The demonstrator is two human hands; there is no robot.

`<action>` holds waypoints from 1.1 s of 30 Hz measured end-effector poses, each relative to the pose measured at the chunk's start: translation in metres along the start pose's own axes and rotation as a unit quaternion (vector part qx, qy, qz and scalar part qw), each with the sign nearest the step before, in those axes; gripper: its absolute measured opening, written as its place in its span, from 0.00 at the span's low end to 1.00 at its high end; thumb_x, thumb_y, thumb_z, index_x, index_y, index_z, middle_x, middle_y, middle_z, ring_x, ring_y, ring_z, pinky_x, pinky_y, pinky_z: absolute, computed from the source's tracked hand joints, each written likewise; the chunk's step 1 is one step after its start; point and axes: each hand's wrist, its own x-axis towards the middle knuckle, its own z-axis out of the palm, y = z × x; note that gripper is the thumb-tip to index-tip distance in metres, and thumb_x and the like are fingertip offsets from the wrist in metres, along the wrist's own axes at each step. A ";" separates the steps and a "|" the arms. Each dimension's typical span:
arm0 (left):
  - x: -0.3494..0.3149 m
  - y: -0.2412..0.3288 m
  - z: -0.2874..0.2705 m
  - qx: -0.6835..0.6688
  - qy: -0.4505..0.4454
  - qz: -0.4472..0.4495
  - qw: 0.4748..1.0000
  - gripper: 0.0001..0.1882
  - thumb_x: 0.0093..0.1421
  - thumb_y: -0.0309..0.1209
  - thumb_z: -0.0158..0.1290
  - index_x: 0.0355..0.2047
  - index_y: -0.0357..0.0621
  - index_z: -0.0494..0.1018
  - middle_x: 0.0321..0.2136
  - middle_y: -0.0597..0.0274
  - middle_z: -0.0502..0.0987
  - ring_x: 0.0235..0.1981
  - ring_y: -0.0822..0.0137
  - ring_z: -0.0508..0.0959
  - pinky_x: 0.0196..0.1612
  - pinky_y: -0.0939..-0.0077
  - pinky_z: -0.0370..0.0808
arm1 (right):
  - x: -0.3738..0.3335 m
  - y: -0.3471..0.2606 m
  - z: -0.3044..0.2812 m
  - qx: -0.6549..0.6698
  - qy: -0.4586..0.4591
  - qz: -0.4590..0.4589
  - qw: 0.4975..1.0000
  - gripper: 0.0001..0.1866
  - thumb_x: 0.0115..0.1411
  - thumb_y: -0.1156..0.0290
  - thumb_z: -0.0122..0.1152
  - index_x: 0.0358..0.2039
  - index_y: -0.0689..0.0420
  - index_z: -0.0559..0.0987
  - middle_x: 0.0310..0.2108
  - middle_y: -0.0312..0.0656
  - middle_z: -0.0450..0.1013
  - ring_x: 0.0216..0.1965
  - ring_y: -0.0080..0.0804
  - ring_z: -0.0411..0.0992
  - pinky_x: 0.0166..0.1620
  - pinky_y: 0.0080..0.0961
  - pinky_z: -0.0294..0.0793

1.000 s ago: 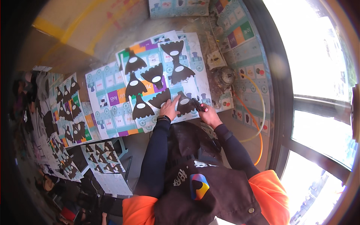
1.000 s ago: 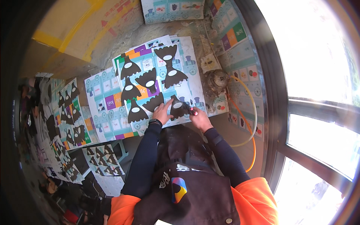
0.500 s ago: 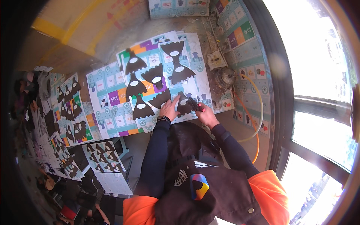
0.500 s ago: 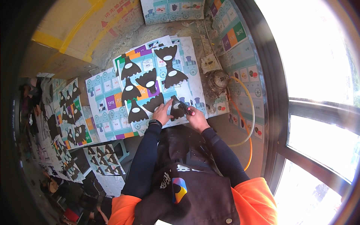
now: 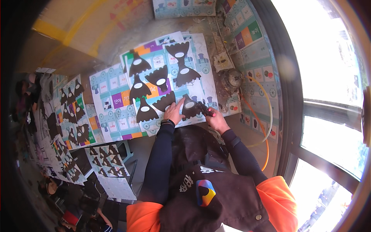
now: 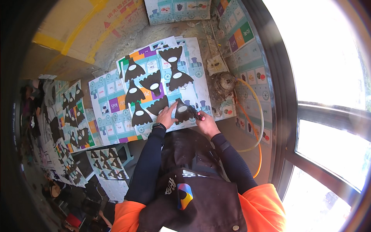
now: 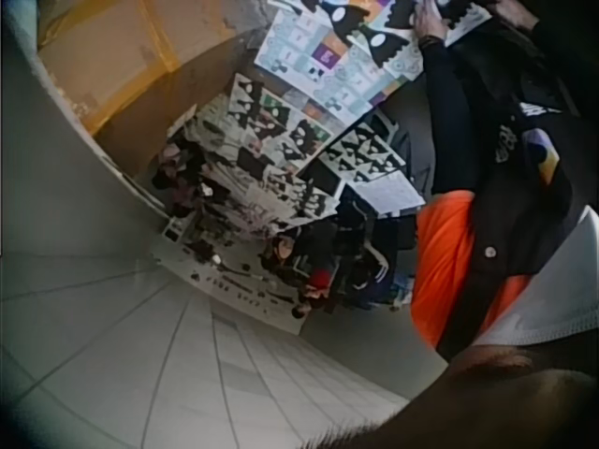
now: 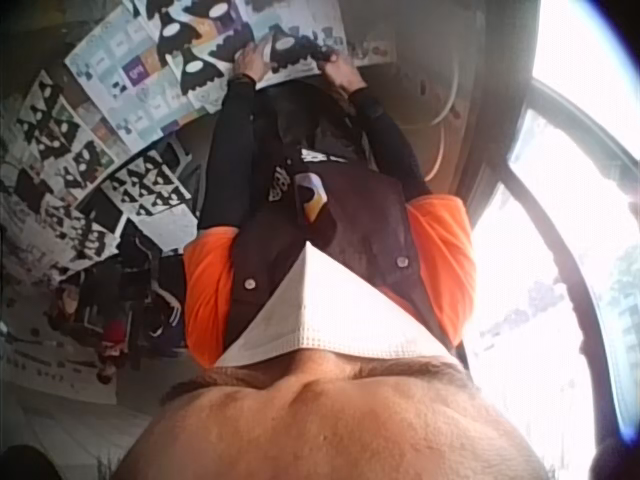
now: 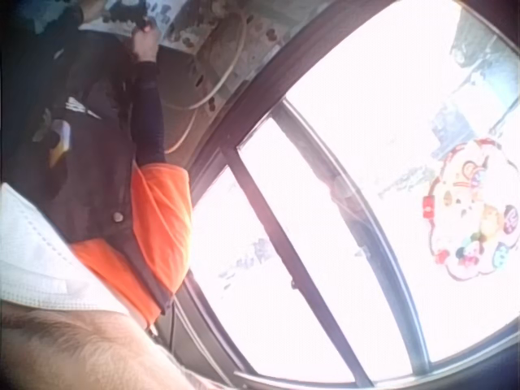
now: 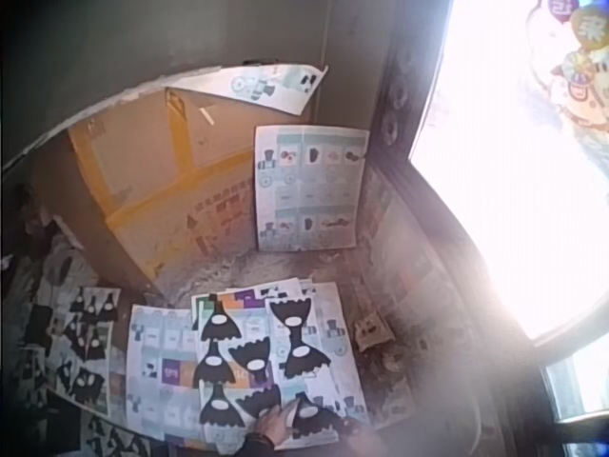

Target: Printing patterns onto shoe components using a manual heat-press or printing tool.

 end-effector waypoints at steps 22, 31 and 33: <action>-0.019 -0.062 -0.009 -0.314 0.030 0.002 0.949 0.10 0.55 0.28 0.59 0.35 0.43 0.71 0.22 0.62 0.73 0.24 0.66 0.76 0.30 0.70 0.71 | -0.038 -0.054 0.042 0.223 -0.031 0.029 0.974 0.19 0.51 0.75 0.52 0.45 0.60 0.76 0.32 0.38 0.77 0.32 0.24 0.74 0.23 0.21 0.73; 0.001 -0.085 -0.046 0.052 0.233 0.051 0.970 0.13 0.50 0.31 0.62 0.34 0.38 0.74 0.35 0.52 0.74 0.43 0.48 0.73 0.49 0.57 0.70 | -0.047 -0.062 0.077 0.188 -0.016 0.044 0.981 0.16 0.50 0.73 0.56 0.41 0.59 0.77 0.32 0.37 0.77 0.31 0.25 0.74 0.24 0.24 0.75; 0.007 -0.095 -0.040 0.048 0.199 0.029 0.978 0.13 0.50 0.31 0.63 0.33 0.38 0.75 0.35 0.51 0.74 0.43 0.48 0.73 0.49 0.57 0.70 | -0.048 -0.065 0.082 0.190 -0.018 0.038 0.981 0.15 0.50 0.73 0.57 0.40 0.60 0.77 0.31 0.37 0.77 0.31 0.25 0.74 0.24 0.24 0.75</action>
